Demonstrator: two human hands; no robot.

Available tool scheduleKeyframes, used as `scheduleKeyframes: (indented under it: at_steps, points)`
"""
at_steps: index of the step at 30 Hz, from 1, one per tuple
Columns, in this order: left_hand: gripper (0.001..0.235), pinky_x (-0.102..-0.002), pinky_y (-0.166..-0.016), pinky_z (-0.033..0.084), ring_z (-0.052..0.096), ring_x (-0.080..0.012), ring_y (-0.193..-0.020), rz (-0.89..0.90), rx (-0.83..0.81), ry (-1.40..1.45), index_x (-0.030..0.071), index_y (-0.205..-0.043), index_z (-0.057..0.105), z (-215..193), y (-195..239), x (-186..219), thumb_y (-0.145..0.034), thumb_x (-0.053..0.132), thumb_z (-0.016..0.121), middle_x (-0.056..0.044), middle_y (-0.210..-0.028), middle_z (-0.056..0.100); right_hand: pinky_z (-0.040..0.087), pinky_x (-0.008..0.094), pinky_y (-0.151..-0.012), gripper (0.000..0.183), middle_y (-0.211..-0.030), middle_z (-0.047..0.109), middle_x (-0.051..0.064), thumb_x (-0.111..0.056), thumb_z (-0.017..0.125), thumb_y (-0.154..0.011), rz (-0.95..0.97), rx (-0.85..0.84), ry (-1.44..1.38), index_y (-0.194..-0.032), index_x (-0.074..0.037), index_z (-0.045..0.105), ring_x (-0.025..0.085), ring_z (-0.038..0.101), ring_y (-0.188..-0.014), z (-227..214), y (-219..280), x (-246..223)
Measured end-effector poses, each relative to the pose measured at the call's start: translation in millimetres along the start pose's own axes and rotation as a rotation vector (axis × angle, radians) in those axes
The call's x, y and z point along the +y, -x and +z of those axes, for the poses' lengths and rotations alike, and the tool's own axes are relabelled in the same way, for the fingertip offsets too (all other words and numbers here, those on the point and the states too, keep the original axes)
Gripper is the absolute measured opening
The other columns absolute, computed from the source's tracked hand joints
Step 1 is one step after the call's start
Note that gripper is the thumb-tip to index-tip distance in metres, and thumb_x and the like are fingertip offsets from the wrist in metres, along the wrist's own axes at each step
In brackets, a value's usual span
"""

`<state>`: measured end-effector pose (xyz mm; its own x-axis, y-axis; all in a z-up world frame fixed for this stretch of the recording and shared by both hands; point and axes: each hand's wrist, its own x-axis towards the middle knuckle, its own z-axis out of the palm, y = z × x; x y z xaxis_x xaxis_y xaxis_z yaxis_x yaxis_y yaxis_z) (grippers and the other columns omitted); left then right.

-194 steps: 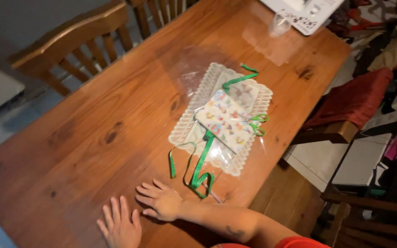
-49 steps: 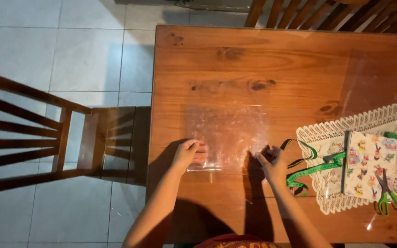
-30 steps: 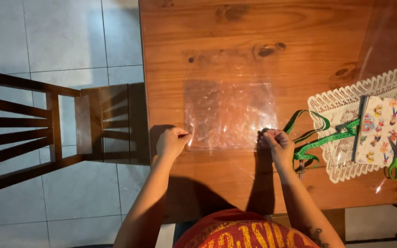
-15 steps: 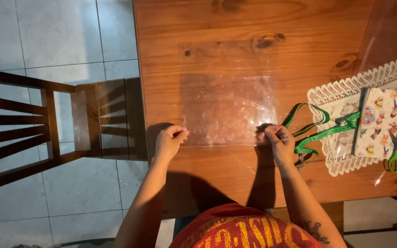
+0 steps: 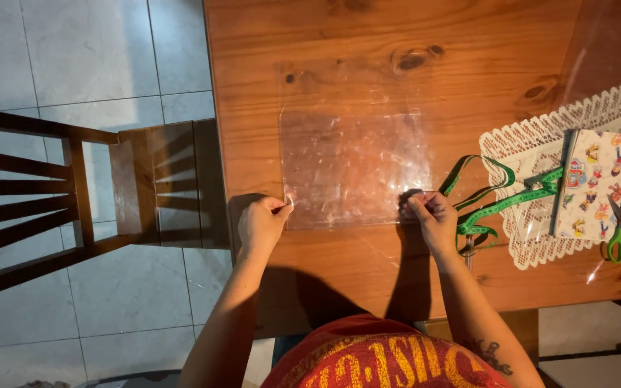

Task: Measuring and cutting a transparent plastic sheet using a measuring tape and scissors on a wooden table.

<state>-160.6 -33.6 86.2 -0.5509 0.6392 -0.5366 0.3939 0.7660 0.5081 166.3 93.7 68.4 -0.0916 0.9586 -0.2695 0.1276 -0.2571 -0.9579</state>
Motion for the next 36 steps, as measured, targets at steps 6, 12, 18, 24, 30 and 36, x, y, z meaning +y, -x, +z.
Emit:
scheduleKeyframes:
  at_steps: [6,12,18,24,30,36]
  points:
    - [0.024,-0.039,-0.081,0.059,0.075,-0.0248,-0.098,-0.010,0.022,-0.097,0.025,-0.096,0.080,15.1,-7.0,-11.2,-0.082,0.045,0.080,0.002,-0.100,0.080,0.060,0.036,-0.075,0.012,-0.080,0.069,0.010,-0.004,0.079,-0.095,-0.037,-0.010,0.179,-0.094,0.000,0.067,0.015,0.066,-0.079,-4.5,-0.6,-1.4]
    - [0.038,-0.053,-0.097,0.049,0.063,-0.0340,-0.116,0.490,0.215,0.029,0.016,-0.119,0.069,-2.1,37.2,6.4,-0.084,0.026,0.082,-0.007,-0.123,0.065,0.058,0.036,-0.072,0.012,-0.079,0.071,0.013,-0.005,0.080,-0.094,-0.026,-0.013,0.230,-0.094,0.000,0.069,0.018,0.066,-0.075,3.9,4.9,-16.7]
    - [0.059,-0.052,-0.120,0.030,0.034,-0.0354,-0.149,0.835,0.163,-0.119,0.009,-0.141,0.062,-4.3,41.0,-5.7,-0.089,0.028,0.081,-0.018,-0.165,0.036,0.058,0.034,-0.068,0.011,-0.078,0.072,0.013,-0.006,0.079,-0.094,0.019,-0.007,0.204,-0.094,0.000,0.069,0.018,0.067,-0.071,3.3,3.7,-17.8]
    - [0.061,-0.049,-0.123,0.025,0.033,-0.0302,-0.151,0.874,0.192,-0.201,0.012,-0.146,0.057,-0.9,38.1,-12.5,-0.094,0.037,0.075,-0.014,-0.166,0.035,0.060,0.034,-0.065,0.012,-0.077,0.072,0.015,-0.006,0.077,-0.096,0.052,-0.014,0.166,-0.093,0.001,0.067,0.021,0.069,-0.068,2.4,0.9,-17.3]
    - [0.061,-0.047,-0.125,0.022,0.033,-0.0241,-0.152,0.899,0.217,-0.370,0.019,-0.153,0.049,16.0,28.4,-34.2,-0.098,0.041,0.065,-0.007,-0.166,0.037,0.061,0.036,-0.062,0.014,-0.078,0.073,0.019,-0.007,0.077,-0.095,0.081,0.001,0.171,-0.093,0.003,0.067,0.023,0.071,-0.067,2.2,0.1,-16.3]
    - [0.062,-0.047,-0.127,0.016,0.028,-0.0232,-0.154,0.901,0.253,-0.481,0.021,-0.159,0.039,25.2,29.5,-43.0,-0.102,0.039,0.055,-0.005,-0.170,0.029,0.059,0.030,-0.053,0.017,-0.075,0.071,0.018,-0.008,0.081,-0.091,0.155,0.080,0.201,-0.094,0.003,0.068,0.020,0.068,-0.059,-1.2,-5.5,-0.6]
